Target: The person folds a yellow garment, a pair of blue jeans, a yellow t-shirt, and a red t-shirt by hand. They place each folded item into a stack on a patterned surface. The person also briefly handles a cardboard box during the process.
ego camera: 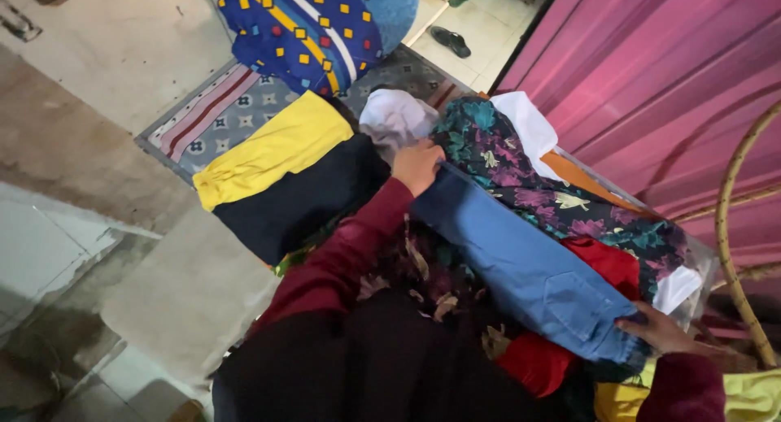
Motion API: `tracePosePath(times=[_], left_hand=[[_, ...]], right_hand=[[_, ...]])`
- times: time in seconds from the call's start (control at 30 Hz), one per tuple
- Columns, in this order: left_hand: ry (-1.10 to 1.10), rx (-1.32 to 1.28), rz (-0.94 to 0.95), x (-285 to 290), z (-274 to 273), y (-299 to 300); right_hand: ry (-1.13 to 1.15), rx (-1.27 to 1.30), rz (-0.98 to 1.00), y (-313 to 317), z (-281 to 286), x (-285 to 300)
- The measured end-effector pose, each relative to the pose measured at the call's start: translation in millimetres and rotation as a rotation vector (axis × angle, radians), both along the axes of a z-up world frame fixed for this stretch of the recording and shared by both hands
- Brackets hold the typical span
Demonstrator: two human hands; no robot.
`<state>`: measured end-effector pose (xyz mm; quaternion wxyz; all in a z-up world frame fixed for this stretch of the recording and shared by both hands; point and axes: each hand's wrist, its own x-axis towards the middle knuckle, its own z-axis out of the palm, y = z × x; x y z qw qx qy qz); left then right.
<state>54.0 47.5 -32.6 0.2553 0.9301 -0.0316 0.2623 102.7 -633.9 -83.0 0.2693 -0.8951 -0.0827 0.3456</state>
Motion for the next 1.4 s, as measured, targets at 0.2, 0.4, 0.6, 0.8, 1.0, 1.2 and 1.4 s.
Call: tracePosePath(times=[0.2, 0.4, 0.6, 0.8, 1.0, 1.2, 1.4], left_hand=[[-0.023, -0.310, 0.089, -13.5, 28.0, -7.0], [-0.070, -0.960, -0.087, -25.5, 58.8, 6.8], [-0.134, -1.006, -0.090, 2.7, 64.4, 32.8], [-0.292, -0.827, -0.188, 0.0, 100.7, 42.4], [-0.172, -1.051, -0.285, -46.5, 29.1, 37.4], [-0.240, -1.122, -0.330, -59.6, -67.5, 33.7], [-0.210, -1.295, -0.322, -64.5, -39.8, 14.2]], right_hand=[[-0.121, 0.083, -0.154, 17.4, 78.3, -0.7], [-0.312, 0.141, -0.164, 45.7, 128.0, -8.6], [-0.239, 0.241, -0.161, 95.7, 144.8, -25.8], [-0.951, 0.101, -0.021, 121.9, 157.7, -35.4], [-1.277, -0.409, 0.137, 136.2, 89.9, -52.0], [-1.010, -0.357, 0.261, 216.6, 83.0, -88.6], [-1.048, 0.040, 0.330, 372.7, 83.1, -95.0]])
